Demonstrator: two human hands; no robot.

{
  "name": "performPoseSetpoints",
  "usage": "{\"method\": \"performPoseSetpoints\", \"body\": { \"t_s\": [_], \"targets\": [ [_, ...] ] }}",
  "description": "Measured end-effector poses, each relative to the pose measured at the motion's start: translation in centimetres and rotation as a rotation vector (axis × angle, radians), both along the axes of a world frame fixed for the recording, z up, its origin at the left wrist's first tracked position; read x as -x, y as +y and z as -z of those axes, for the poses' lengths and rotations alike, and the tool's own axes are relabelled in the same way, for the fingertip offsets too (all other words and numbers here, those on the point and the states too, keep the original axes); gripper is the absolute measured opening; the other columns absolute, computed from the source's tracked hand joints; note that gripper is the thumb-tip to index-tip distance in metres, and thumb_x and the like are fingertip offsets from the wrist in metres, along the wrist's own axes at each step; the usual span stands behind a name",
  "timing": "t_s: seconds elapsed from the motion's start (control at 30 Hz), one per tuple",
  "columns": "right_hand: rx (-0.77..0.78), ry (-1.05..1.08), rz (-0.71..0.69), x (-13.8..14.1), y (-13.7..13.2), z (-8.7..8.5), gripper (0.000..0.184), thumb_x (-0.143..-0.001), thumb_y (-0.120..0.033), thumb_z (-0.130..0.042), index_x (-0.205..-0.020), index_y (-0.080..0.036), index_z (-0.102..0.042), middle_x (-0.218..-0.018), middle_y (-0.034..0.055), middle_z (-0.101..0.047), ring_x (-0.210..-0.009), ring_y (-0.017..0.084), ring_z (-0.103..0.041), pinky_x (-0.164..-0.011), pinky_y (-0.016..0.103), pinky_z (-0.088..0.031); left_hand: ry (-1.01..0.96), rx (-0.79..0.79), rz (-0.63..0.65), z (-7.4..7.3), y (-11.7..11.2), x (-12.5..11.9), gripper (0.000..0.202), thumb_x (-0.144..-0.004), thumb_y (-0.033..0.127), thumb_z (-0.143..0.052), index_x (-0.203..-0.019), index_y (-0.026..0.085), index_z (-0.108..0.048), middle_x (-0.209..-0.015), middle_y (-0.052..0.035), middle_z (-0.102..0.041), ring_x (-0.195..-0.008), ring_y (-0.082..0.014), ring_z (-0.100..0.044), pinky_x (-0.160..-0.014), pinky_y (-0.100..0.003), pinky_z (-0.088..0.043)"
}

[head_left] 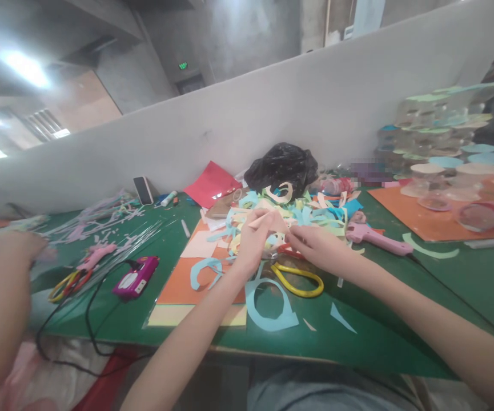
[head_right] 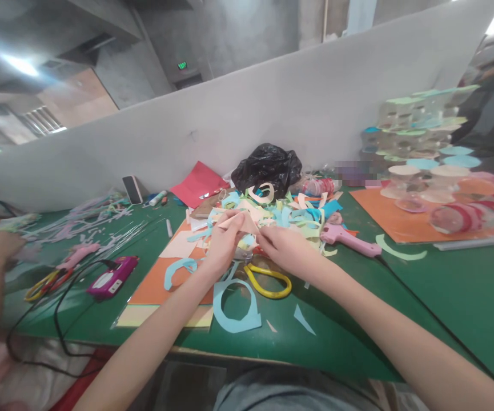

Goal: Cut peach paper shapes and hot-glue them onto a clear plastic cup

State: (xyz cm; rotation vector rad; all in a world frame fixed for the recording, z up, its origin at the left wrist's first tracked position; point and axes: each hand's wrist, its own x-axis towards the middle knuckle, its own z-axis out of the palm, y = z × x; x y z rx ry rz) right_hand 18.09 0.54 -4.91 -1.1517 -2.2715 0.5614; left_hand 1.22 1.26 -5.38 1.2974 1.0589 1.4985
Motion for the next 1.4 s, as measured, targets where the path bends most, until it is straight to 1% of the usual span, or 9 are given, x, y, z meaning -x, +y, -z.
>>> {"method": "performPoseSetpoints", "body": {
  "t_s": [0.13,0.3,0.57,0.7,0.83,0.9,1.03,1.23,1.4],
  "targets": [
    [0.174,0.105,-0.024,0.0,0.0,0.0,0.033,-0.097,-0.039,-0.034,-0.071,-0.022,-0.047,-0.067,-0.0004,-0.056,-0.062,0.015,-0.051,-0.060,0.028,-0.036,-0.103,0.019,0.077,0.1,-0.2,-0.2,0.030,-0.078,0.041,-0.068,-0.094,0.017,-0.058,-0.086,0.0000,-0.058,-0.077,-0.0103,-0.059,-0.071,-0.023,-0.052],
    [0.326,0.217,-0.083,0.0,-0.1,-0.2,0.026,-0.093,-0.033,-0.038,-0.075,-0.021,-0.053,-0.067,-0.0014,-0.057,-0.060,0.014,-0.052,-0.060,0.027,-0.039,0.011,-0.008,0.084,0.4,-0.3,-0.4,0.031,-0.080,0.044,-0.065,-0.081,0.014,-0.063,-0.075,-0.0021,-0.060,-0.070,-0.0118,-0.057,-0.069,-0.024,-0.050],
    [0.340,0.222,-0.083,0.0,-0.1,0.0,0.015,-0.085,-0.026,-0.043,-0.073,-0.021,-0.050,-0.064,-0.0034,-0.055,-0.057,0.013,-0.050,-0.056,0.025,-0.038,0.167,0.029,-0.052,-0.1,-0.8,-0.2,0.038,-0.081,0.049,-0.064,-0.064,0.014,-0.060,-0.058,-0.0004,-0.056,-0.051,-0.0088,-0.047,-0.050,-0.021,-0.038],
    [0.232,0.126,-0.073,-0.3,0.1,0.2,0.011,-0.087,-0.028,-0.045,-0.082,-0.021,-0.052,-0.071,-0.0020,-0.058,-0.063,0.014,-0.054,-0.059,0.026,-0.040,0.186,-0.002,-0.083,-0.3,-0.8,-0.1,0.038,-0.085,0.049,-0.060,-0.067,0.015,-0.059,-0.058,-0.0010,-0.057,-0.052,-0.0101,-0.052,-0.050,-0.021,-0.042],
    [-0.201,-0.174,0.003,-0.5,0.1,1.1,0.025,-0.091,-0.042,-0.052,-0.094,-0.018,-0.058,-0.096,0.0091,-0.065,-0.088,0.024,-0.059,-0.076,0.036,-0.044,0.056,-0.012,-0.017,-0.8,-1.0,-0.4,0.030,-0.085,0.046,-0.060,-0.092,0.017,-0.059,-0.068,-0.0018,-0.063,-0.055,-0.0138,-0.063,-0.050,-0.023,-0.049],
    [-0.329,-0.312,0.007,-0.4,-0.2,1.5,0.036,-0.089,-0.051,-0.056,-0.098,-0.016,-0.061,-0.104,0.0129,-0.064,-0.095,0.028,-0.058,-0.082,0.041,-0.044,-0.001,-0.016,0.004,-0.9,-1.1,-0.6,0.031,-0.084,0.046,-0.062,-0.098,0.019,-0.056,-0.075,-0.0026,-0.065,-0.056,-0.0142,-0.066,-0.048,-0.022,-0.049],
    [-0.309,-0.450,-0.036,-0.1,-0.9,1.8,0.047,-0.084,-0.060,-0.060,-0.100,-0.016,-0.064,-0.104,0.0131,-0.065,-0.097,0.031,-0.059,-0.085,0.043,-0.045,-0.041,-0.014,0.012,-0.8,-1.0,-0.6,0.031,-0.086,0.045,-0.061,-0.103,0.021,-0.051,-0.080,-0.0026,-0.067,-0.058,-0.0144,-0.067,-0.049,-0.022,-0.050],
    [-0.230,-0.484,-0.049,0.4,-1.3,1.9,0.035,-0.087,-0.047,-0.059,-0.099,-0.014,-0.064,-0.098,0.0131,-0.066,-0.092,0.028,-0.062,-0.075,0.037,-0.046,-0.016,-0.089,0.017,-0.7,-0.5,-0.4,0.025,-0.084,0.037,-0.064,-0.098,0.020,-0.052,-0.078,-0.0025,-0.069,-0.057,-0.0128,-0.063,-0.056,-0.025,-0.050],
    [-0.244,-0.445,-0.001,0.8,-1.3,2.4,0.031,-0.083,-0.040,-0.066,-0.096,-0.012,-0.063,-0.094,0.0124,-0.065,-0.089,0.026,-0.063,-0.074,0.033,-0.045,0.039,-0.084,-0.027,-0.6,-0.2,-0.2,0.024,-0.084,0.039,-0.063,-0.088,0.017,-0.056,-0.070,-0.0011,-0.064,-0.054,-0.0082,-0.051,-0.053,-0.021,-0.041]
  ]
}}
